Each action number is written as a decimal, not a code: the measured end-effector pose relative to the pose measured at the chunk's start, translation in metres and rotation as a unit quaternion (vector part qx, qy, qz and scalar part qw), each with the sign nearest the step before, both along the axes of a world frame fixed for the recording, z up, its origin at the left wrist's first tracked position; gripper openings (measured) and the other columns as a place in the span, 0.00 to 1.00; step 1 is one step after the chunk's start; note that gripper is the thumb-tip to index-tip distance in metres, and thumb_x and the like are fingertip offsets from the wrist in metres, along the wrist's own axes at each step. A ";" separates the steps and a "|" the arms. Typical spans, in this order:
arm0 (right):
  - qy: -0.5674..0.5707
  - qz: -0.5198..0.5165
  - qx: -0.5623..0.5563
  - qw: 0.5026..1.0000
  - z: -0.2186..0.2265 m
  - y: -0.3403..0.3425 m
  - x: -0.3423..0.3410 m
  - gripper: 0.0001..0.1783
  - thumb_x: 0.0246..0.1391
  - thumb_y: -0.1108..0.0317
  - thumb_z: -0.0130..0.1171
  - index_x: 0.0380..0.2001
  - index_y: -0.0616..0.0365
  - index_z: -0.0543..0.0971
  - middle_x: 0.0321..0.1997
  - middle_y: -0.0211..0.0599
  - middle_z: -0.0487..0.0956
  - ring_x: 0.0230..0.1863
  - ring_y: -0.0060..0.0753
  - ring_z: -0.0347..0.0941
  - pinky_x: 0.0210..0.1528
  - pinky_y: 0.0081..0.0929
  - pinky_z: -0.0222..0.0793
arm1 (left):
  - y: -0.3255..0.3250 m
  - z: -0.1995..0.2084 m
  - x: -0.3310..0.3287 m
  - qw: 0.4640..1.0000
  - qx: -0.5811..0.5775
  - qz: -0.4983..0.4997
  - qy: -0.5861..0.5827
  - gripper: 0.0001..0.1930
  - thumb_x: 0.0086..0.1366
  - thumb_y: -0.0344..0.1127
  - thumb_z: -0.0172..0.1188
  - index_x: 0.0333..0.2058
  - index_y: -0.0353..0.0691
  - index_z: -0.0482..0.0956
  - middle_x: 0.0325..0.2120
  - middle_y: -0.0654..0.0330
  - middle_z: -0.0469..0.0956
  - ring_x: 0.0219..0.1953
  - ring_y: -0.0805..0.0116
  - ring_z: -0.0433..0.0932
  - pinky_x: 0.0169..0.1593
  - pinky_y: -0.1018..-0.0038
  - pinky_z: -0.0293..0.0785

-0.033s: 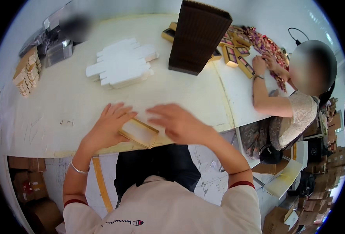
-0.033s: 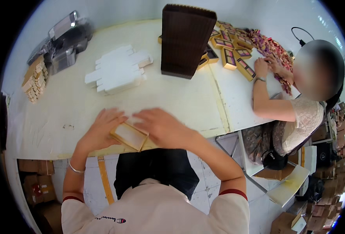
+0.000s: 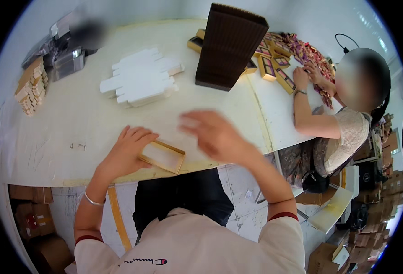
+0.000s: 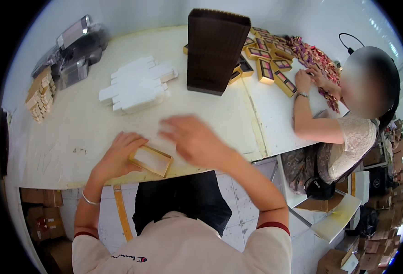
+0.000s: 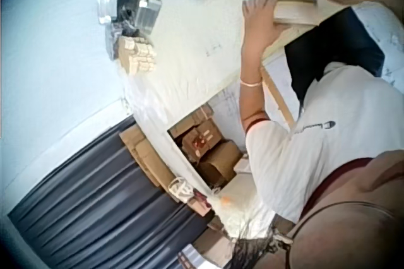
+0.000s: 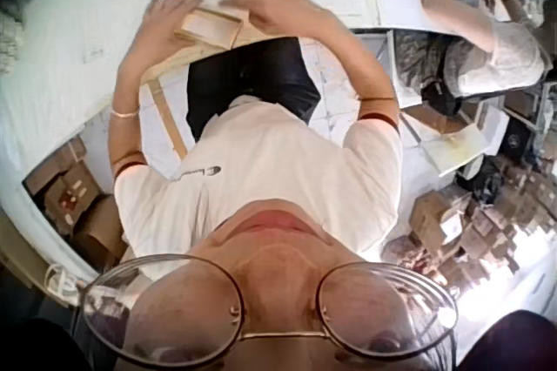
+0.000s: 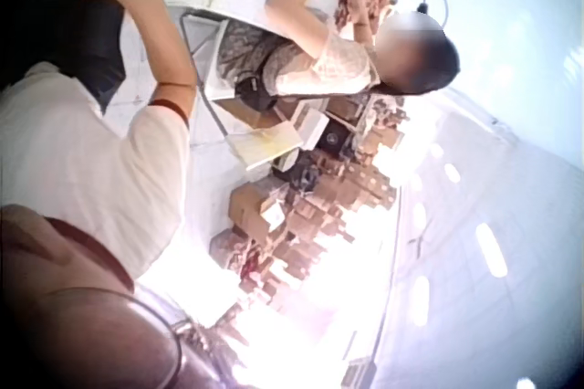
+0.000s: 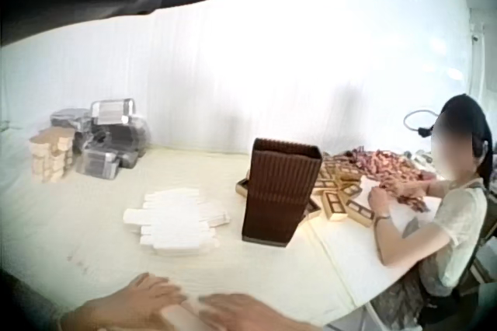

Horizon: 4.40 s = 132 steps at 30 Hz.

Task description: The person folds flat white cardboard pieces into small rectangular boxes, inserts them into dark brown outer boxes, and places the completed units on the table. The process is repeated multiple times in a repetitive assembly line manner.

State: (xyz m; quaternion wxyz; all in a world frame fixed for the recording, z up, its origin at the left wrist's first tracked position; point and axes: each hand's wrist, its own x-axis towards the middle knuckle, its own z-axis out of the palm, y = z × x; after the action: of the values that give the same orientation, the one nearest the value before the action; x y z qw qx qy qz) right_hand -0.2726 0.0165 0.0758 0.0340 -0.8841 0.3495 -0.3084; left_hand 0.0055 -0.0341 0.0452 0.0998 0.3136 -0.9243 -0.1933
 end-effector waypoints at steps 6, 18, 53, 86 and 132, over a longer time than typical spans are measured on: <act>0.077 -0.253 -0.325 0.908 0.129 -0.079 -0.092 0.16 0.54 0.67 0.59 0.46 0.60 0.76 0.44 0.39 0.77 0.48 0.47 0.71 0.50 0.39 0.66 | 0.022 -0.016 -0.005 0.995 0.018 0.076 0.068 0.45 0.38 0.36 0.76 0.58 0.41 0.65 0.50 0.53 0.69 0.54 0.51 0.65 0.59 0.59 0.60; 0.124 -0.277 -0.059 0.951 0.169 -0.108 -0.117 0.09 0.52 0.70 0.63 0.33 0.64 0.78 0.33 0.37 0.77 0.37 0.31 0.71 0.43 0.25 0.67 | 0.028 -0.050 0.002 0.970 0.067 0.124 0.199 0.41 0.44 0.36 0.74 0.58 0.44 0.66 0.47 0.54 0.73 0.54 0.51 0.65 0.65 0.58 0.54; 0.007 -0.160 0.131 0.978 -0.007 0.005 0.035 0.19 0.55 0.57 0.60 0.42 0.60 0.74 0.37 0.36 0.76 0.34 0.36 0.73 0.35 0.29 0.71 | 0.017 -0.020 -0.004 0.980 0.161 0.037 0.114 0.39 0.44 0.32 0.72 0.58 0.46 0.68 0.51 0.56 0.69 0.52 0.57 0.71 0.53 0.65 0.71; 0.116 0.117 0.216 0.963 -0.019 0.000 0.038 0.20 0.43 0.75 0.59 0.44 0.61 0.76 0.31 0.39 0.76 0.34 0.42 0.75 0.36 0.34 0.71 | 0.011 -0.007 -0.015 0.999 0.011 -0.011 0.028 0.43 0.47 0.51 0.67 0.61 0.40 0.63 0.64 0.49 0.57 0.65 0.44 0.55 0.63 0.55 0.59; -0.020 -0.157 0.081 0.984 -0.081 0.066 0.068 0.41 0.46 0.49 0.63 0.58 0.66 0.66 0.60 0.57 0.65 0.60 0.55 0.63 0.60 0.51 0.57 | 0.031 -0.003 -0.013 0.992 -0.066 0.095 -0.048 0.28 0.60 0.41 0.59 0.59 0.43 0.67 0.61 0.52 0.62 0.60 0.44 0.58 0.62 0.56 0.56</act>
State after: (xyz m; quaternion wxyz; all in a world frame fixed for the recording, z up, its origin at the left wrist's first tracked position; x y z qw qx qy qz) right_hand -0.2049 0.0825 -0.0053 0.0642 -0.8062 0.5069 -0.2982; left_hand -0.0075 -0.0026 0.0419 0.0935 0.4019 -0.9046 -0.1065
